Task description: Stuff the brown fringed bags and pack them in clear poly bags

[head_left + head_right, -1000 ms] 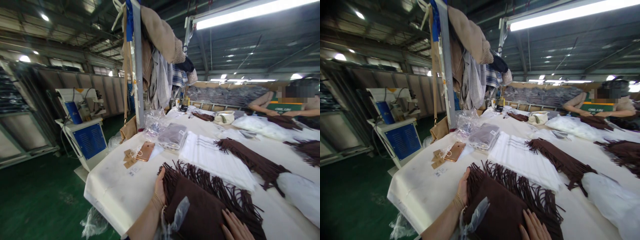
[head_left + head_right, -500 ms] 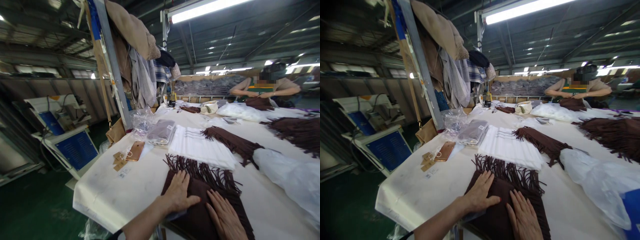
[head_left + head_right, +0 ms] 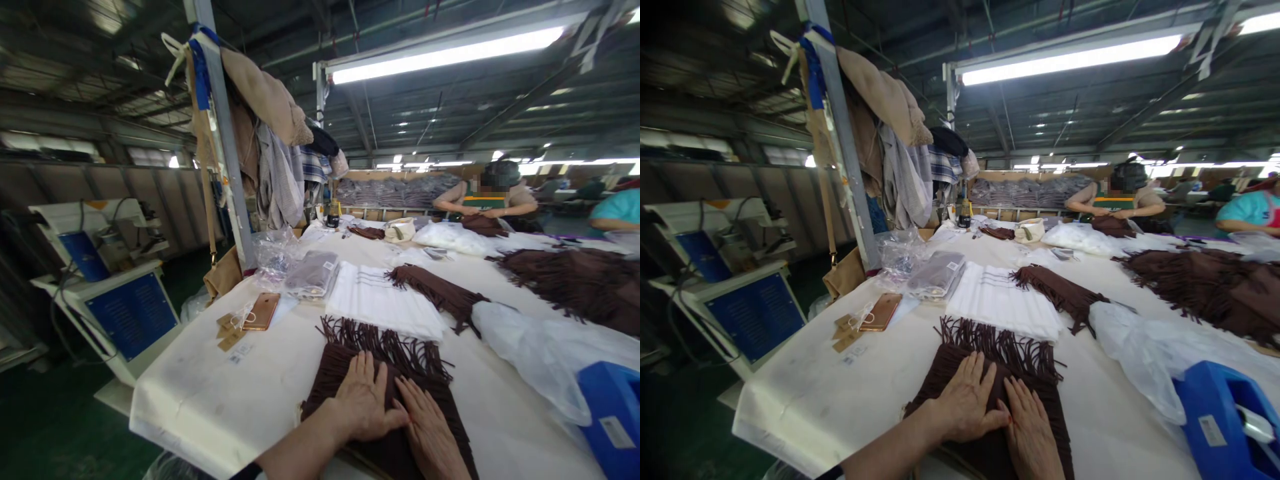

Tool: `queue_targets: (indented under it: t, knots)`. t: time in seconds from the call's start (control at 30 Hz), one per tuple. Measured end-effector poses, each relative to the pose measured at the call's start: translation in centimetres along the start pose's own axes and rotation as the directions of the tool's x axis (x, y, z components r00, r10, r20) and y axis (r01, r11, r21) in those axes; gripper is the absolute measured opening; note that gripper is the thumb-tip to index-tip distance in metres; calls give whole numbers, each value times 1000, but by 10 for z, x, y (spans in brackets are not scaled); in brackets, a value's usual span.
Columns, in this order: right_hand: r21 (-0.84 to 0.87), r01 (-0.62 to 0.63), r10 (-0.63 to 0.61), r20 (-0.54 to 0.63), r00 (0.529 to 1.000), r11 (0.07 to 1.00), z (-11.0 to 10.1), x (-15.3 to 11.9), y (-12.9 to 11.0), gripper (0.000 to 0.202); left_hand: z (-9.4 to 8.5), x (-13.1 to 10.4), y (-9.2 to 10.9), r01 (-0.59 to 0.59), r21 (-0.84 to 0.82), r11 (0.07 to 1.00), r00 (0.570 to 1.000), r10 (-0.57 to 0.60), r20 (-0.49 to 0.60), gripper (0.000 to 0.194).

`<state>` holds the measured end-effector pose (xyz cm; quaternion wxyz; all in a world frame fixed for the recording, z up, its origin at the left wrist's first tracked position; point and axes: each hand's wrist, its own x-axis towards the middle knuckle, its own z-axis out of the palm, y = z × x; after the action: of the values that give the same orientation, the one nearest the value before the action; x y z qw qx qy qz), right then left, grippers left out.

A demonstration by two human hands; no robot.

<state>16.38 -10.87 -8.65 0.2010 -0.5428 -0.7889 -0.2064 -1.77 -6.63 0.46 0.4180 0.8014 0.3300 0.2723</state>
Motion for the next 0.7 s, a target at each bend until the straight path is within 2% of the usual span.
queue_targets:
  t: [0.1, 0.17, 0.23, 0.27, 0.3, 0.33, 0.37, 0.4, 0.43, 0.47, 0.5, 0.57, 0.6, 0.63, 0.67, 0.7]
  knots:
    - [8, -19, 19, 44, 999, 1000, 3, 0, -1, 37, -1, -2, 17, -2, 84, 996, 993, -8, 115, 81]
    - [43, -10, 7, 72, 997, 999, -1, 4, -1, 38, -8, -3, 32, -63, 73, 995, 980, 48, 193, 73]
    - [86, -51, 43, 89, 995, 995, -13, 13, 0, 41, -22, -4, 42, -132, 25, 991, 979, 126, 161, 58]
    - [114, -85, 75, 93, 993, 990, -22, 17, 1, 43, -33, -5, 43, -136, 5, 991, 988, 136, 76, 50]
    - [154, -122, 108, 95, 990, 981, -32, 21, 3, 44, -46, -6, 40, -101, -20, 995, 993, 100, -56, 44]
    - [209, -160, 142, 96, 985, 965, -42, 24, 6, 45, -60, -7, 34, -26, -61, 998, 979, 13, -202, 39]
    - [284, -203, 184, 93, 979, 937, -51, 25, 10, 45, -74, -8, 24, 89, -136, 987, 920, -134, -369, 34]
    - [376, -259, 244, 90, 966, 890, -59, 24, 15, 45, -87, -10, 12, 213, -244, 946, 821, -309, -481, 27]
    - [477, -335, 330, 98, 939, 813, -65, 21, 21, 45, -99, -11, -1, 275, -283, 919, 765, -388, -514, 21]
    - [585, -434, 448, 131, 884, 686, -68, 17, 29, 45, -109, -14, -14, 313, -311, 898, 743, -435, -509, 14]
    - [675, -527, 569, 190, 800, 516, -70, 12, 37, 46, -116, -16, -26, 344, -342, 875, 728, -478, -492, 16]
    - [757, -634, 724, 347, 596, 160, -70, -1, 53, 49, -121, -21, -44, 365, -427, 827, 715, -543, -440, 20]
    - [759, -650, 753, 415, 512, 24, -69, -6, 59, 51, -120, -22, -48, 370, -509, 777, 702, -593, -395, 21]
    - [757, -650, 766, 459, 450, -71, -68, -10, 64, 52, -118, -22, -51, 374, -597, 710, 687, -644, -335, 22]
    - [757, -640, 772, 482, 415, -129, -67, -13, 68, 53, -115, -20, -51, 380, -674, 634, 672, -689, -270, 23]
    - [761, -627, 769, 498, 401, -166, -65, -14, 70, 53, -113, -17, -50, 388, -728, 566, 661, -721, -208, 25]
